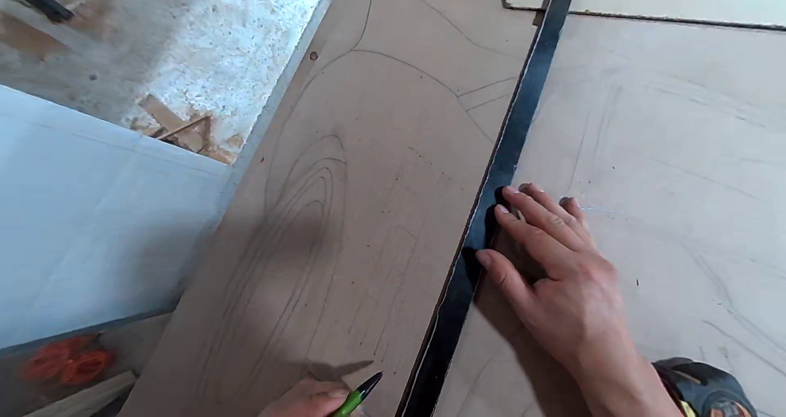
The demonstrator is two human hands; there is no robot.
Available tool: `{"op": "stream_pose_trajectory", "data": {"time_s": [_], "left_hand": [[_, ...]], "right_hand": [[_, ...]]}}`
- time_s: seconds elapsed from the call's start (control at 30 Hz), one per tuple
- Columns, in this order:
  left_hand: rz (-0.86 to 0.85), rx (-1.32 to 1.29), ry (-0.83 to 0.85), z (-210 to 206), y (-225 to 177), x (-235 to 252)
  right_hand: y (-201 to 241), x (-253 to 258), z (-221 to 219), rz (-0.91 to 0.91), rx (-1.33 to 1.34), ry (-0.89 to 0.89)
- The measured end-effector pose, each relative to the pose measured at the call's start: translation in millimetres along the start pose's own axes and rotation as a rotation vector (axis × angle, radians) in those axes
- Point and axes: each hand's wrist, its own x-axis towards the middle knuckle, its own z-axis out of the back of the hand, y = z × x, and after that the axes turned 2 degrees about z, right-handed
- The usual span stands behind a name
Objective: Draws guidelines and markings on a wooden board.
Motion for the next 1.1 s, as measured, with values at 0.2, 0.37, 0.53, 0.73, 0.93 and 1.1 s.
{"op": "stream_pose_trajectory", "data": {"time_s": [0.2, 0.37, 0.53, 0.73, 0.93, 1.1], "left_hand": [[0.016, 0.158, -0.009, -2, -3, -21], [-0.068, 0.172, -0.054, -14, 5, -29], [-0.081, 0.209, -0.078, -20, 7, -25], [-0.121, 0.236, -0.036, -22, 8, -24], [-0.143, 0.246, -0.034, -23, 9, -24], [-0.144, 0.267, -0.066, -25, 11, -23]], "right_hand": [[-4, -1, 6, 0.079, -0.065, 0.232], [-5, 1, 7, 0.091, -0.063, 0.258], [-5, 1, 9, 0.092, -0.079, 0.28], [-6, 2, 10, 0.098, -0.065, 0.281], [-5, 1, 11, 0.084, -0.051, 0.273], [-4, 2, 11, 0.077, -0.064, 0.274]]}}
